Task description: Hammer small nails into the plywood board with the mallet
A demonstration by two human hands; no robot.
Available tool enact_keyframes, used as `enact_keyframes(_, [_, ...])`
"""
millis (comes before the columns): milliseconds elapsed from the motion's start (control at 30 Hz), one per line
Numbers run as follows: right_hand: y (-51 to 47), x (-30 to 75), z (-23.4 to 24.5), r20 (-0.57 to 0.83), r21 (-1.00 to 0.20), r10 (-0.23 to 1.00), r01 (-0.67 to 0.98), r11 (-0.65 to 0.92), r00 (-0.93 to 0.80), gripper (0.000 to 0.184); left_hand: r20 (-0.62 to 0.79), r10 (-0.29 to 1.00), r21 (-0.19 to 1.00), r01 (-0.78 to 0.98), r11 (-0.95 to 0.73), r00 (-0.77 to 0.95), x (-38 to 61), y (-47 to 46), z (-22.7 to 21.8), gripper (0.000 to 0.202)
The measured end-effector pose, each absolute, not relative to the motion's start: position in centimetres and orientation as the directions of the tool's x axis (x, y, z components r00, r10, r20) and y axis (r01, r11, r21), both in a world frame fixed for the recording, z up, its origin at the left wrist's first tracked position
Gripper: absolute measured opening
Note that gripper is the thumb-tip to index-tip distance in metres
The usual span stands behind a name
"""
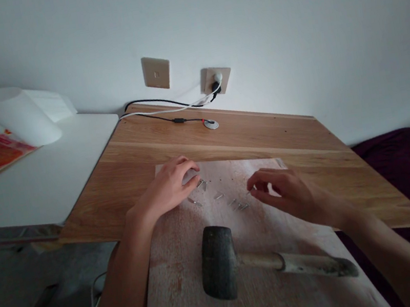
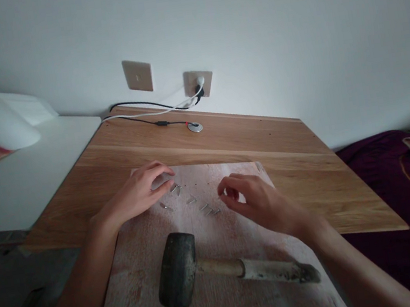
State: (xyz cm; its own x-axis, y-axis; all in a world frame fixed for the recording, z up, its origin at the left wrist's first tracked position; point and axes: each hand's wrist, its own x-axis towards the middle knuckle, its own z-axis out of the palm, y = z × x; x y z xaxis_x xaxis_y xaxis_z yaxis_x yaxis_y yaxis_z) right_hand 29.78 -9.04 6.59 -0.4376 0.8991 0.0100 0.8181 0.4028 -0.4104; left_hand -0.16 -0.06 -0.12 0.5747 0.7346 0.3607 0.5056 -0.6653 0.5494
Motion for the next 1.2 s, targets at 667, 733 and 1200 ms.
enact_keyframes(667, [-18.4, 25.9, 6.0, 0.221, -0.435, 0.925, 0.818, 0.376, -0.308, 0.016, 0.341, 0.78, 0.656, 0.462, -0.597, 0.525, 0.0, -0.7, 1.3, 0.009])
enact_keyframes(733, [-19.9, 24.9, 4.9, 0.27, -0.42, 0.915, 0.818, 0.392, -0.3, 0.017, 0.325, 0.773, 0.676, 0.438, -0.592, 0.544, 0.3, -0.9, 1.5, 0.008])
enact_keyframes(1200, [-20.2, 22.9, 2.6, 0.278, -0.355, 0.906, 0.843, 0.405, -0.318, 0.021, 0.301, 0.745, 0.708, 0.384, -0.592, 0.595, 0.9, -0.8, 0.5, 0.019])
